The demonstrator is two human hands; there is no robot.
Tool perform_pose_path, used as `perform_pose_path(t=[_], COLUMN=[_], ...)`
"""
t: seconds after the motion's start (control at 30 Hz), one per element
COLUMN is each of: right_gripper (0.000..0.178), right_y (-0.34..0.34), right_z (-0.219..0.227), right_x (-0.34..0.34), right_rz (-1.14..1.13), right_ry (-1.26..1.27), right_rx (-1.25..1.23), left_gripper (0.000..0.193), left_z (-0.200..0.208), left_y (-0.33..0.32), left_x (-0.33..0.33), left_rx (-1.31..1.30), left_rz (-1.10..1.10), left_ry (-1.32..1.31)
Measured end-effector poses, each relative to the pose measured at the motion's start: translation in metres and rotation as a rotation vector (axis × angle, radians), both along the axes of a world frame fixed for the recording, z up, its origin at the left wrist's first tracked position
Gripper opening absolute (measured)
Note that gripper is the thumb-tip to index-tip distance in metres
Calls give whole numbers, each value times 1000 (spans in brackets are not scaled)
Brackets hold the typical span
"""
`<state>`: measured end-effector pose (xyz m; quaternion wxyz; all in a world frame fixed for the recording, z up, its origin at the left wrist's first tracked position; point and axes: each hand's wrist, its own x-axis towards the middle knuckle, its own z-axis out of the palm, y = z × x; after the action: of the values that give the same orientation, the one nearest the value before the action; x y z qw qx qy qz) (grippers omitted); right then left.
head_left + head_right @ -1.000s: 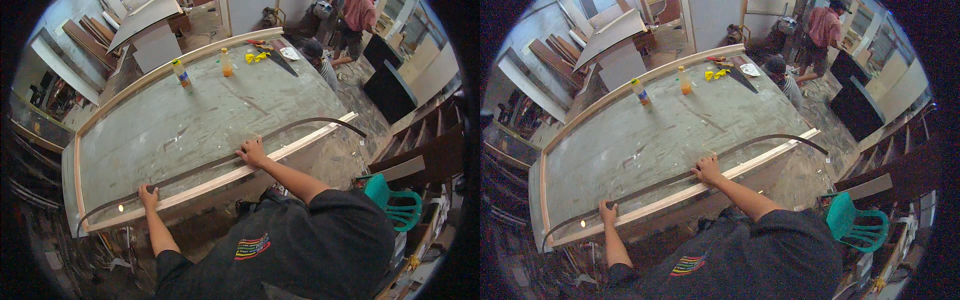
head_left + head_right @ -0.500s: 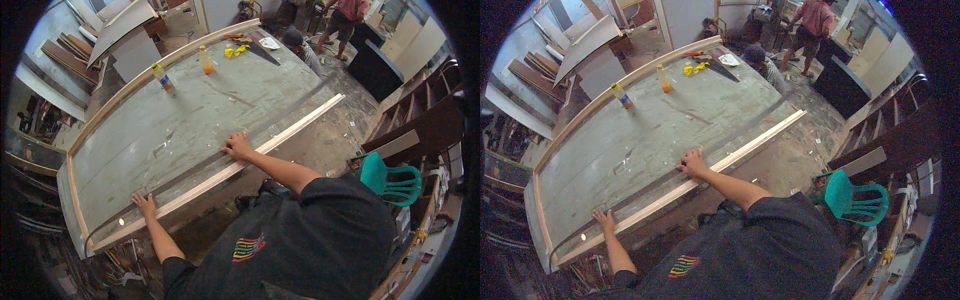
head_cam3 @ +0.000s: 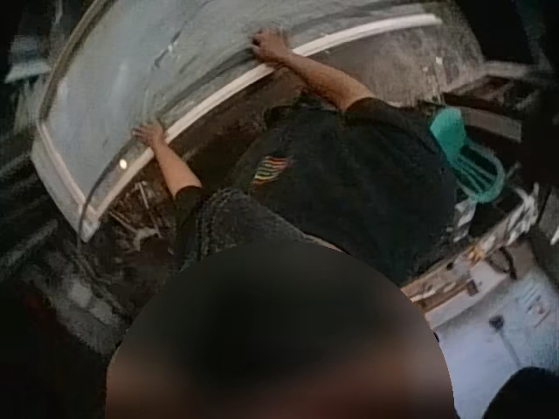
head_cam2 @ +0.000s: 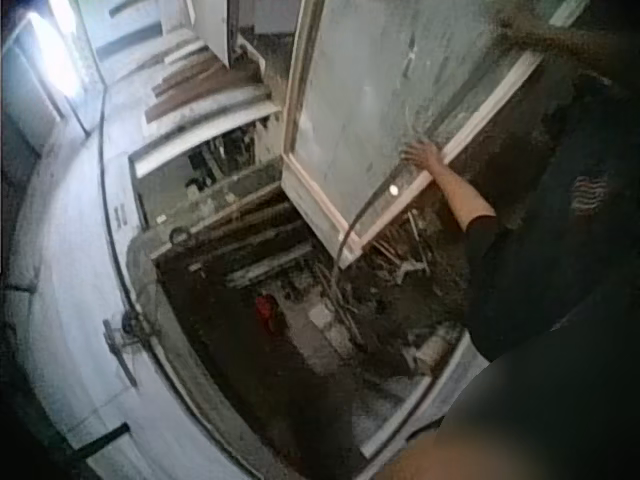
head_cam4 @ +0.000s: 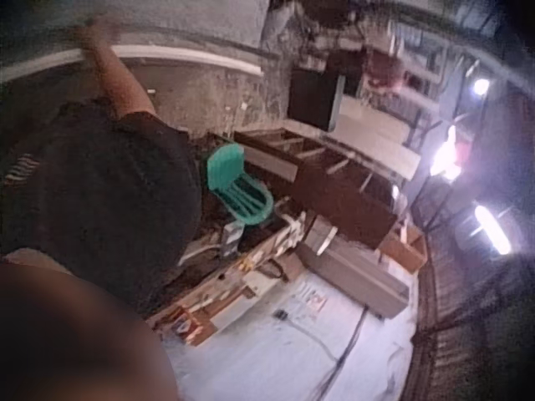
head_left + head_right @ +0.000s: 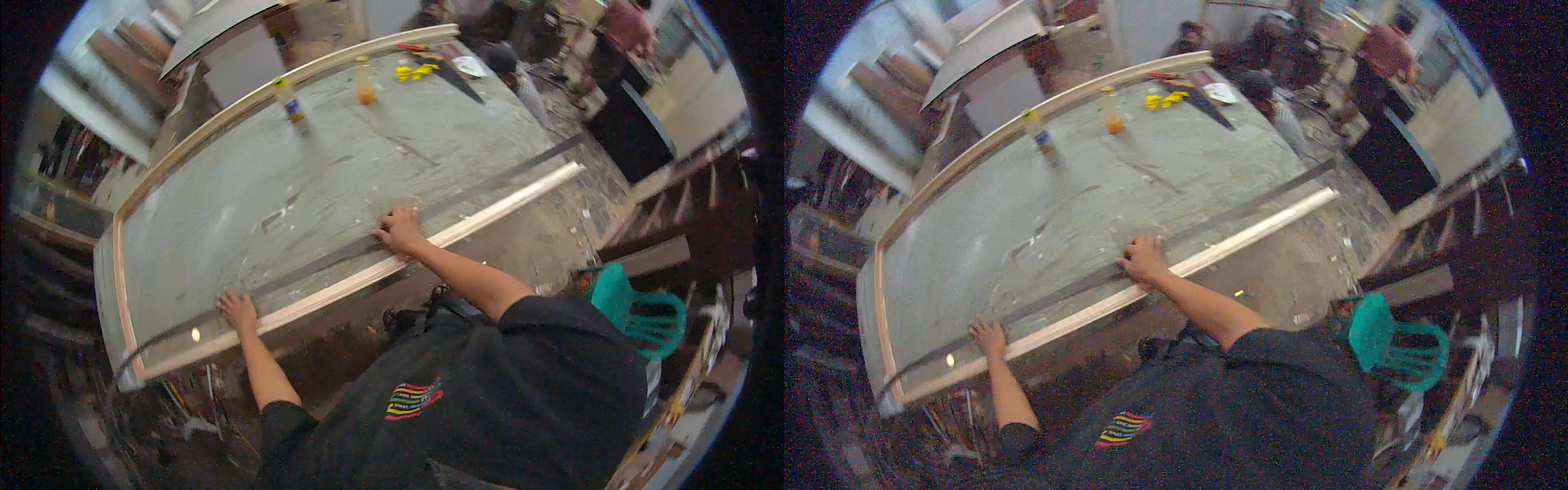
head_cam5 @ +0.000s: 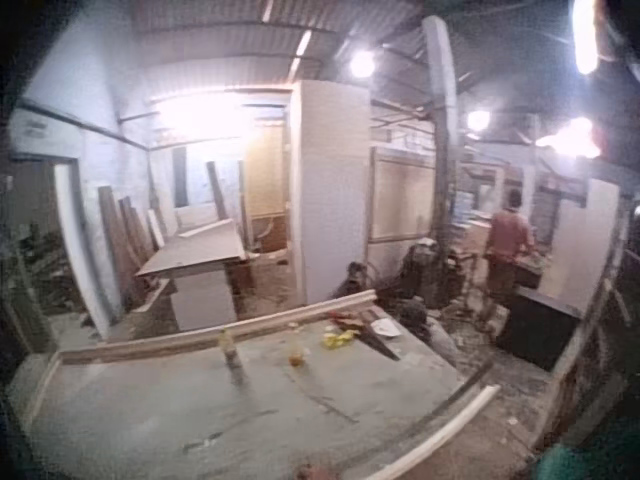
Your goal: The person applies glue to a wooden strip and fits it into a rectangular wooden frame on a workbench. They repeatedly pick up, align, and press the strip along the frame edges, adjusting its position multiple times. Another person is visible in the background working separately.
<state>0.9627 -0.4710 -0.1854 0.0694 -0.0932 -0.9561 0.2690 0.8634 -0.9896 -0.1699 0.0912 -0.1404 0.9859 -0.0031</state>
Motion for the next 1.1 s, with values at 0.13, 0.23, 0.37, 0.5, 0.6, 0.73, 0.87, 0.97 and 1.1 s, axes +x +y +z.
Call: perform_pose_path(t=[0.13,0.23,0.37,0.5,0.6,0.73,0.87,0.97,1.1], right_gripper=[34,36,31,33,44,45,43,48,59], right_y=[-16,-34,-38,-32,-32,-34,-34,-33,-32], right_z=[9,22,31,27,25,27,30,29,24], right_x=[-4,9,12,6,7,8,8,9,8], right_rz=[59,33,29,18,32,18,3,23,37], right_ry=[106,82,72,52,66,44,11,1,40], right_rx=[86,46,59,89,76,81,47,-9,5], left_gripper=[88,89,84,84,83,82,82,82,83], left_z=[-3,-1,-1,-4,-3,-2,-4,-7,-6], left_y=[-1,0,3,6,7,6,4,2,0], left_x=[-2,6,11,8,8,7,6,6,6], left_rx=[202,343,167,167,164,151,127,132,177], left_rz=[103,224,113,124,136,140,126,125,121], left_ry=[100,238,218,184,169,134,154,126,116])
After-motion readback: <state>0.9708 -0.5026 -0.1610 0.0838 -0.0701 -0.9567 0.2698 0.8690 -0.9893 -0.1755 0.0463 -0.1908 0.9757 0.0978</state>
